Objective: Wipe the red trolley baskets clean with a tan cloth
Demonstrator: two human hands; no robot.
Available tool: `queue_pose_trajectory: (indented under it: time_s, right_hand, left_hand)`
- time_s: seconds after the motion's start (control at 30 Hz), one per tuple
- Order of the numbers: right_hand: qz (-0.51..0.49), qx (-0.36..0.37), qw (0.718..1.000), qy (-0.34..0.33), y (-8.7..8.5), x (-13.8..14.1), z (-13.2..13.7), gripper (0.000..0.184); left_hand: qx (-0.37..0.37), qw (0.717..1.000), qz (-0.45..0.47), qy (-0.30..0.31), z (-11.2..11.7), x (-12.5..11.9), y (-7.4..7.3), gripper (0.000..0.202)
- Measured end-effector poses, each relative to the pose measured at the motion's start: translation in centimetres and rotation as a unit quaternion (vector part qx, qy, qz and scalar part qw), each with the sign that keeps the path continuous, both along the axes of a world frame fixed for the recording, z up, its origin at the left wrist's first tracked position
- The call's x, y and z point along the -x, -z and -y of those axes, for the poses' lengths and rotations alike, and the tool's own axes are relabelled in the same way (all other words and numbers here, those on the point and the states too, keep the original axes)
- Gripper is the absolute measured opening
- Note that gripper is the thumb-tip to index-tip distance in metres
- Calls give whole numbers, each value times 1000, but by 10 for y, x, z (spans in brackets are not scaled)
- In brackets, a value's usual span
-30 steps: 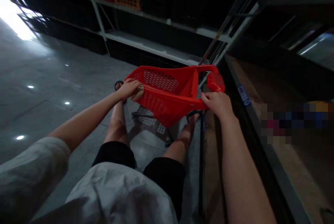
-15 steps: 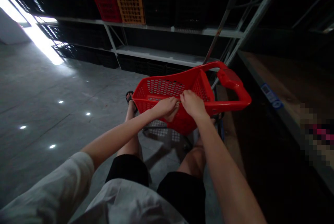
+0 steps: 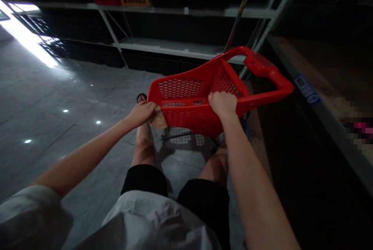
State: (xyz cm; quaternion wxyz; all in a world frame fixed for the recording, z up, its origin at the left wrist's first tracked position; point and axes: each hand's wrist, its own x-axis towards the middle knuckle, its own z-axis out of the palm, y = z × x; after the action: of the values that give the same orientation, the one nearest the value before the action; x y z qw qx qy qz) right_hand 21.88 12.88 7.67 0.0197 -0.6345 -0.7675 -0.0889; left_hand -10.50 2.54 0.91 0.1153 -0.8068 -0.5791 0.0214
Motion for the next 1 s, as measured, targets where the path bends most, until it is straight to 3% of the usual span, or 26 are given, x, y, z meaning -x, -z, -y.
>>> queue_pose_trajectory:
  time_s: [0.1, 0.2, 0.3, 0.37, 0.43, 0.5, 0.7, 0.8, 0.9, 1.0]
  right_hand:
    - [28, 36, 995, -85, -8, -6, 4, 55]
    - [74, 20, 987, -139, -28, -28, 6, 52]
    - [100, -48, 986, -121, -48, -58, 4, 52]
    - [84, -56, 992, -81, -55, -73, 1, 51]
    - [64, -34, 997, -31, -54, -81, -2, 51]
    - [59, -13, 998, 9, -50, -83, -4, 50]
    - [71, -13, 997, 29, -47, -75, 10, 49]
    - [69, -19, 997, 37, -49, -75, 20, 48]
    - [62, -28, 996, 49, -48, -81, 27, 48]
    - [56, -47, 996, 55, -48, -87, 31, 48]
  left_hand:
    - [-3, 999, 25, 29, 6, 39, 5, 31]
    - [6, 998, 62, 23, 0, 57, 6, 26]
    - [22, 994, 104, 7, -11, 61, 8, 27]
    - [9, 993, 114, -4, -17, 53, 8, 28]
    - [-8, 993, 115, -13, -22, 33, 8, 29]
    - [-13, 992, 122, -5, -27, -2, 6, 31]
    - [-10, 984, 148, 99, -57, -165, -24, 31]
    - [-24, 971, 179, 160, -66, -227, -42, 33]
    - [-25, 964, 198, 174, -62, -243, -44, 32]
    - [-19, 973, 183, 141, -50, -212, -28, 27]
